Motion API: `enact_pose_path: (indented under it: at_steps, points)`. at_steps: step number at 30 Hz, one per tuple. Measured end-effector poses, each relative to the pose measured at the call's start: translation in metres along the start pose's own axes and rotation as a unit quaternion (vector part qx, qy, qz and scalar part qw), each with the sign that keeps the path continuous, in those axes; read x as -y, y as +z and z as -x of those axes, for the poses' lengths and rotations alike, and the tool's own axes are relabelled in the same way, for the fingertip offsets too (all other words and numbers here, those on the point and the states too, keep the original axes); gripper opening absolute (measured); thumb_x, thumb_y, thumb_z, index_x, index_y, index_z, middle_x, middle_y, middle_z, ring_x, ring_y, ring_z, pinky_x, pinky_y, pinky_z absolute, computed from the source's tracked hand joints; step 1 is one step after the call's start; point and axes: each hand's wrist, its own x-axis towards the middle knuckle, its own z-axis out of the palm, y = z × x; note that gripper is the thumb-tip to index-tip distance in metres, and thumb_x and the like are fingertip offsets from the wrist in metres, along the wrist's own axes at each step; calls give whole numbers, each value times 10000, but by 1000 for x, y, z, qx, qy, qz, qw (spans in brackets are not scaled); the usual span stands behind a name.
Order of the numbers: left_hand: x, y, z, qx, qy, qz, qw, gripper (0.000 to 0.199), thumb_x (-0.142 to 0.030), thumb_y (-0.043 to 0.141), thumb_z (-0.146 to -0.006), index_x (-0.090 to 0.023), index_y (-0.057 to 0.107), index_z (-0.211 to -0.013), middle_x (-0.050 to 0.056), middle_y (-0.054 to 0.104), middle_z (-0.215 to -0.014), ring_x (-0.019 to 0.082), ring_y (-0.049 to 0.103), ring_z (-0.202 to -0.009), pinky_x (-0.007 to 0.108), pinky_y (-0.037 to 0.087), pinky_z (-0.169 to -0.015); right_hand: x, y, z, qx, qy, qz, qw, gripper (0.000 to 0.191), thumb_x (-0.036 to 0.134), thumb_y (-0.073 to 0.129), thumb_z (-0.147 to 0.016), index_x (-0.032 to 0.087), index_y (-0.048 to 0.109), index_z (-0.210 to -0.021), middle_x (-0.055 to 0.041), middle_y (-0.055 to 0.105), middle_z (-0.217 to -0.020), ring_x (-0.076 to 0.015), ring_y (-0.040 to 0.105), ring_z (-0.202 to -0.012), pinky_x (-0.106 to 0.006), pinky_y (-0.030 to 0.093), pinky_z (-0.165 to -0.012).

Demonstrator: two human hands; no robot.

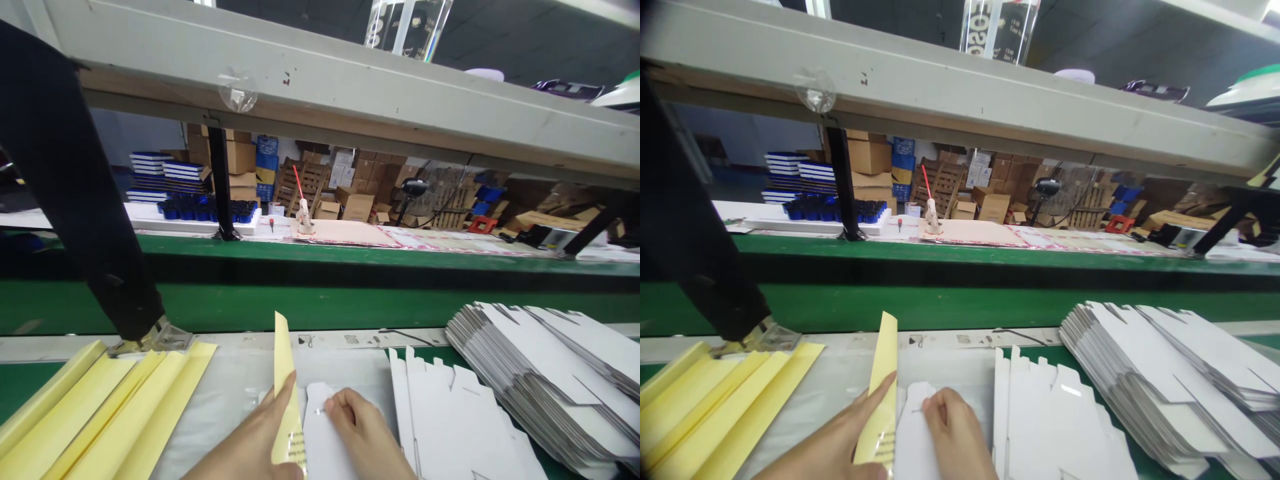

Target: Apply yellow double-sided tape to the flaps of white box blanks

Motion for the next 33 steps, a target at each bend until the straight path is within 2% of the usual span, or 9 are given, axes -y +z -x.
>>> enact_pose_path:
  at_steps: [4,8,13,17,20,33]
  points:
    - [-11,-4,6,-8,-19,23,1000,882,-141,544,-573,-1,143,-1346,163,216,-1415,267,218,-1284,394,191,-1054,4,0,1,-7,-1,27,1000,281,378,381,-830,210,376,-605,14,495,-605,-162,450,-608,-247,294,-539]
    - [-18,-6,11,-23,-25,36,999,858,-131,537,-578,-18,169,-1345,141,270,-1402,238,247,-1276,352,196,-1055,6,-1,1,-8,2,27,1000,289,380,371,-832,208,379,-600,13,499,-606,-161,454,-613,-245,300,-541]
    - [-12,-3,8,-22,-31,34,999,875,-154,556,-568,-25,176,-1345,162,254,-1403,251,254,-1272,371,214,-1043,9,-6,2,4,-4,35,999,295,399,361,-837,212,370,-609,21,477,-596,-160,458,-609,-237,315,-534]
    - [-2,0,5,-22,-10,34,999,879,-172,568,-570,-77,180,-1354,110,249,-1414,235,243,-1279,349,213,-1048,17,-9,7,1,-26,63,998,292,405,325,-857,216,381,-642,20,483,-616,-162,466,-611,-239,317,-536]
    - [1,1,4,-21,-7,32,999,886,-176,576,-568,-72,180,-1353,106,240,-1417,241,238,-1280,350,208,-1051,20,-8,7,8,-31,69,997,271,383,334,-853,214,390,-649,9,504,-634,-167,474,-626,-242,314,-539]
    - [-16,-6,10,-14,-41,41,998,870,-166,543,-572,-61,176,-1353,119,248,-1412,232,235,-1282,368,197,-1053,16,-2,4,-15,-13,74,997,255,348,356,-833,214,389,-619,9,507,-609,-166,469,-602,-247,309,-530]
